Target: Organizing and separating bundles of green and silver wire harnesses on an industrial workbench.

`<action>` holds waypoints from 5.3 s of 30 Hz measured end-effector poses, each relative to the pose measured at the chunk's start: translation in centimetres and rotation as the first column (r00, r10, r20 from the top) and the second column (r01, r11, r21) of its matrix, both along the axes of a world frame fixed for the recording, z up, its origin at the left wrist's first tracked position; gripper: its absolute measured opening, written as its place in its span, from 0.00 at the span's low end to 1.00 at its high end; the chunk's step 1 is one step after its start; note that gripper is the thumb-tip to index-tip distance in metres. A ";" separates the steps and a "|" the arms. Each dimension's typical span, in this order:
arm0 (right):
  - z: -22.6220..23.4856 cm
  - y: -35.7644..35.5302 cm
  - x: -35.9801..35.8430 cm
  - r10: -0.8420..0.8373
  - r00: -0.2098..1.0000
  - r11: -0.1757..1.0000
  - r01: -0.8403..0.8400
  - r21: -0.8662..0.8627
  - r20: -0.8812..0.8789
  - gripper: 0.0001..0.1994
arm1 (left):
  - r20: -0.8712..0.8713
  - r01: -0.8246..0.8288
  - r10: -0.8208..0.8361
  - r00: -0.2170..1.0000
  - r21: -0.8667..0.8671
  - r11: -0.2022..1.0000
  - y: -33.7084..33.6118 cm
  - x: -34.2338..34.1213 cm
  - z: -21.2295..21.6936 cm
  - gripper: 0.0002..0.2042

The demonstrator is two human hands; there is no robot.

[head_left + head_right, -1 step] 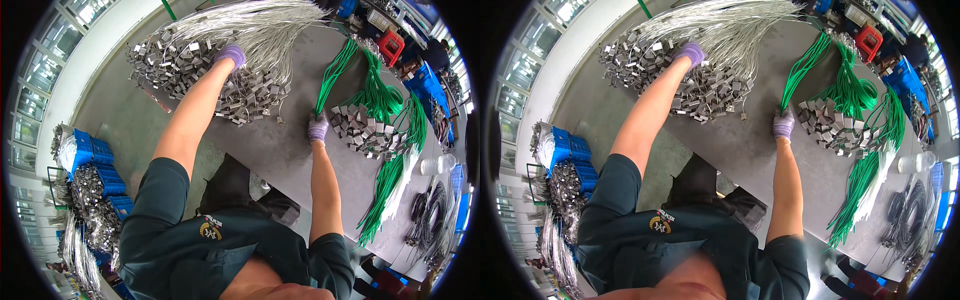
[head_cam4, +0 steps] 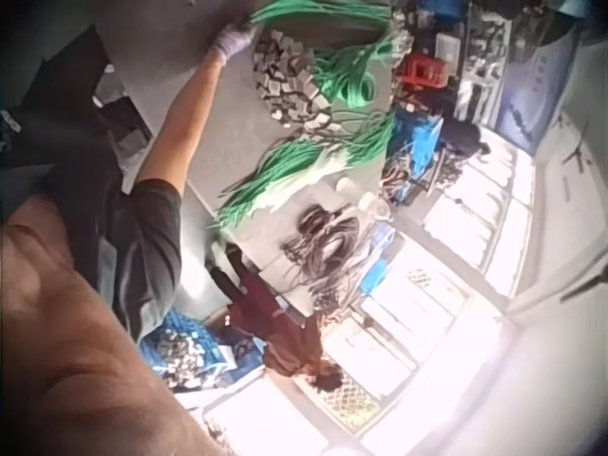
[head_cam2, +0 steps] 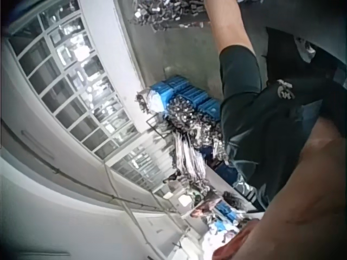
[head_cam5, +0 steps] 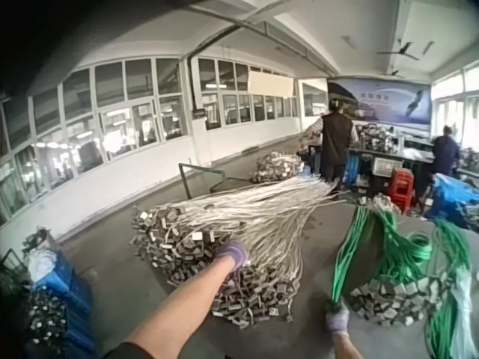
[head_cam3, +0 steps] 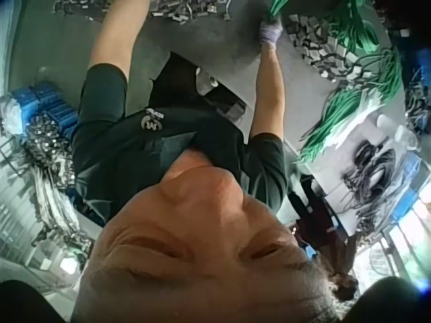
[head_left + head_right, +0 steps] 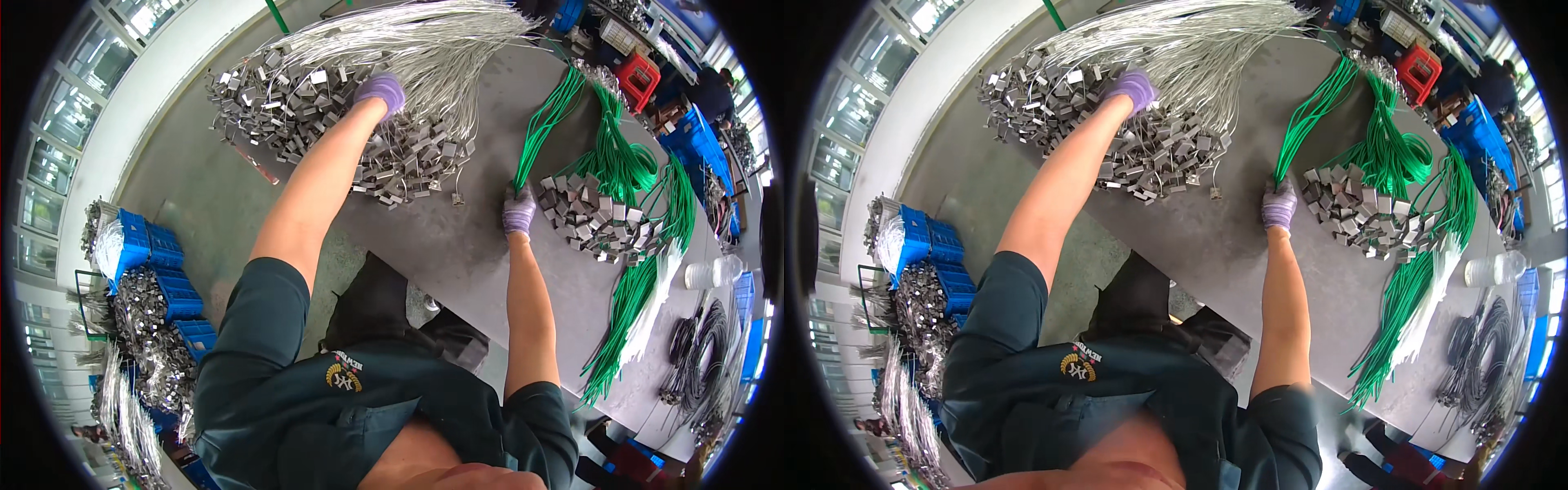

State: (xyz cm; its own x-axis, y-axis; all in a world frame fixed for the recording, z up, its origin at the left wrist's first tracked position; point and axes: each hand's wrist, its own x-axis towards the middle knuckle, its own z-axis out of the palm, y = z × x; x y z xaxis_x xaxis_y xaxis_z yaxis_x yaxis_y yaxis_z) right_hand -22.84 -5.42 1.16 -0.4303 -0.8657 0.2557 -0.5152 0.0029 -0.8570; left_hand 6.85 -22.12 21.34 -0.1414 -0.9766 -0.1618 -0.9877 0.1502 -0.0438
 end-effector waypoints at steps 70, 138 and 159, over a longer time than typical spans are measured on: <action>-1.4 -0.2 -1.1 -0.009 0.999 0.999 0.008 -0.031 -0.043 0.13 | -0.644 -0.129 0.217 0.734 0.182 0.975 8.8 3.5 6.5 0.07; -2.6 -2.3 -3.1 0.003 0.994 1.000 -0.005 -0.018 -0.105 0.11 | -0.684 -0.217 -0.007 0.729 -0.242 0.946 38.0 22.9 -1.6 0.10; 10.7 -2.2 0.7 0.220 0.355 0.966 -0.209 -0.152 0.909 0.04 | -0.835 0.033 0.542 0.096 0.547 0.836 43.3 17.4 -11.7 0.09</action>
State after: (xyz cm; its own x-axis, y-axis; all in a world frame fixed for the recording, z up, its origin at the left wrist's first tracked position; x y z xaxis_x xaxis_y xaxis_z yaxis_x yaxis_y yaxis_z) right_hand -22.09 -7.57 11.83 -0.2044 -0.9658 -0.1597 0.5976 0.0060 -0.8017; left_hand 24.25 21.18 9.67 -0.2067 -0.8805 -0.4266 -0.1332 -0.4066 0.9038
